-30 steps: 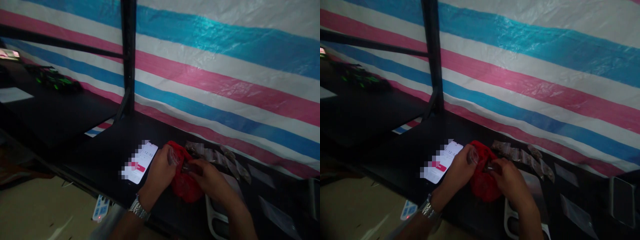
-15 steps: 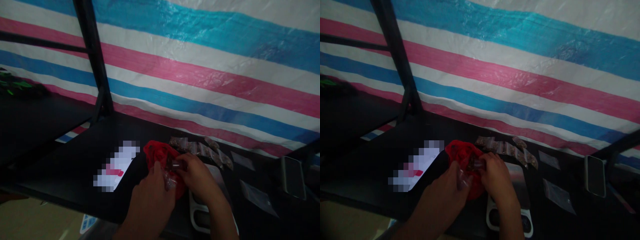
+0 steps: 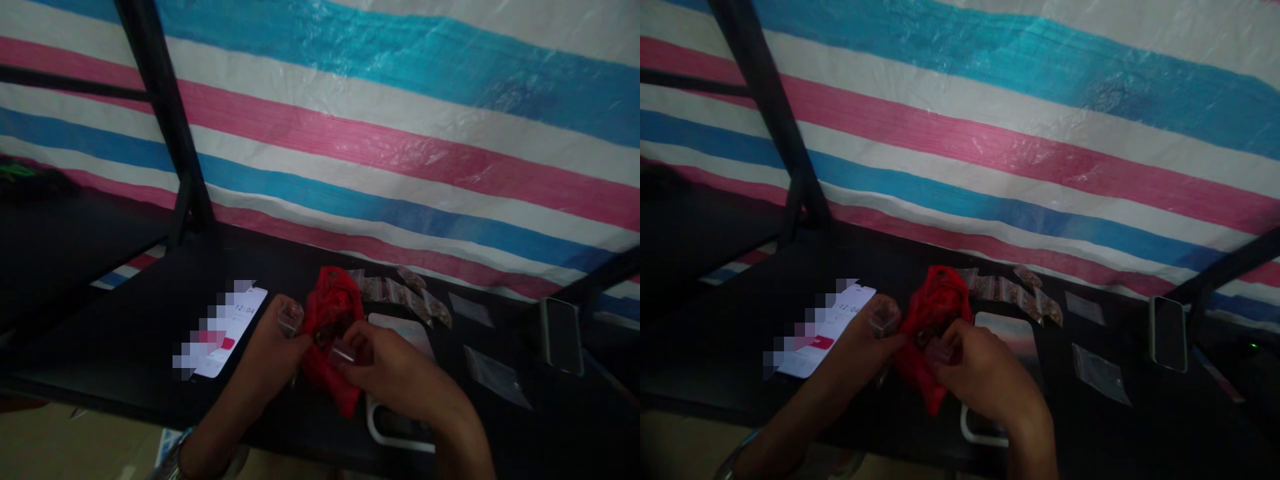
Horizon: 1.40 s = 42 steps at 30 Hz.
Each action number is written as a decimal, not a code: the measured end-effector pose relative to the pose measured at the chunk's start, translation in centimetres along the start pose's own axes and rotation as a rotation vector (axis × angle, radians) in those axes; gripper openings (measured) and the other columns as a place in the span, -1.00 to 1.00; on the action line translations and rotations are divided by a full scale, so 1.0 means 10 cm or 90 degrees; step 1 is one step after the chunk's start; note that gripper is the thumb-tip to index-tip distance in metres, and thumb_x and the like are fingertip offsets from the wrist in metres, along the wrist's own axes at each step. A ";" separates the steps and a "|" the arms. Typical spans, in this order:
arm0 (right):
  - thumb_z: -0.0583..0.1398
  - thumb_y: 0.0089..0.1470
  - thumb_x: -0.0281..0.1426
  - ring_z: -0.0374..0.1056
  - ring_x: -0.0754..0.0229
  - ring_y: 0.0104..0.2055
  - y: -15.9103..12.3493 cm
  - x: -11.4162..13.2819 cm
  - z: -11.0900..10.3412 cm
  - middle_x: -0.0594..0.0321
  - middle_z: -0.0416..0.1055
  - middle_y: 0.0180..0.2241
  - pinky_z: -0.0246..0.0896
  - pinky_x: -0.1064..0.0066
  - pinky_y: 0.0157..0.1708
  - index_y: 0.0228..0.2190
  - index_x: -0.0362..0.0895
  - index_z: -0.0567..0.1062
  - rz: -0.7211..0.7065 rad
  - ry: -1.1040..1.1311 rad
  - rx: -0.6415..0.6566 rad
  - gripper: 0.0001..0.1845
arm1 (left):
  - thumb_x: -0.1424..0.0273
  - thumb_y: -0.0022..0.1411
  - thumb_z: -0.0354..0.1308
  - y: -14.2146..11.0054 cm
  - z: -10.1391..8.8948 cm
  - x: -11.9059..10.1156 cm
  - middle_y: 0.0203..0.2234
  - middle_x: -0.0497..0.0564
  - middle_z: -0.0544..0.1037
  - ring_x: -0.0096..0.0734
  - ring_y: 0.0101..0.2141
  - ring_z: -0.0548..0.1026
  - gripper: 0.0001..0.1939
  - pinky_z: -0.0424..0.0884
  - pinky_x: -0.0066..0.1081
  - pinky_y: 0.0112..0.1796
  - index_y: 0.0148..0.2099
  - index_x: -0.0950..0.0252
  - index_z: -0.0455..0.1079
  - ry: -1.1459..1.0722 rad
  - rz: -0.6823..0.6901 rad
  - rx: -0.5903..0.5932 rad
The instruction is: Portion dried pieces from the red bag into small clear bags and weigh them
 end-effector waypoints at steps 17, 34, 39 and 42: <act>0.30 0.11 -0.62 0.44 0.04 0.00 0.22 0.12 -0.13 0.20 0.60 -0.07 0.21 0.24 0.02 -0.13 -0.07 0.60 -0.084 -0.140 -0.190 -0.69 | 0.61 0.14 0.15 -0.03 -0.14 0.05 -0.40 -0.14 0.44 -0.27 -0.38 0.51 -0.65 0.37 -0.32 -0.34 -0.13 0.14 0.16 0.204 0.061 -0.032; 0.36 0.01 -0.61 0.43 -0.01 -0.05 0.46 -0.08 0.02 0.19 0.57 -0.14 0.17 0.24 -0.07 -0.16 -0.03 0.61 -0.049 -0.115 -0.200 -0.64 | 0.58 -0.15 0.15 0.10 -0.09 0.01 -0.36 -0.17 0.37 -0.37 -0.38 0.47 -0.53 0.43 -0.40 -0.37 -0.16 0.13 0.16 -0.074 0.044 -0.065; 0.33 -0.03 -0.66 0.41 0.01 -0.07 0.47 -0.06 0.03 0.18 0.56 -0.15 0.17 0.26 -0.08 -0.19 -0.06 0.58 -0.054 -0.114 -0.203 -0.63 | 0.53 -0.16 0.18 0.07 -0.04 -0.02 -0.35 -0.15 0.43 -0.36 -0.37 0.50 -0.54 0.48 -0.37 -0.35 -0.15 0.14 0.19 -0.096 0.050 -0.063; 0.29 -0.06 -0.69 0.39 0.02 -0.07 0.43 0.01 0.03 0.22 0.57 -0.20 0.13 0.28 -0.11 -0.22 -0.06 0.55 -0.090 -0.134 -0.206 -0.62 | 0.49 -0.16 0.23 0.05 -0.08 -0.02 -0.36 -0.15 0.46 -0.35 -0.37 0.51 -0.51 0.44 -0.41 -0.40 -0.12 0.16 0.22 -0.098 0.024 -0.105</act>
Point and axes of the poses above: each hand's wrist, its own y-axis towards the middle knuckle, its own z-axis out of the palm, x = y × z, the point moved 9 cm from there along y, towards the middle knuckle
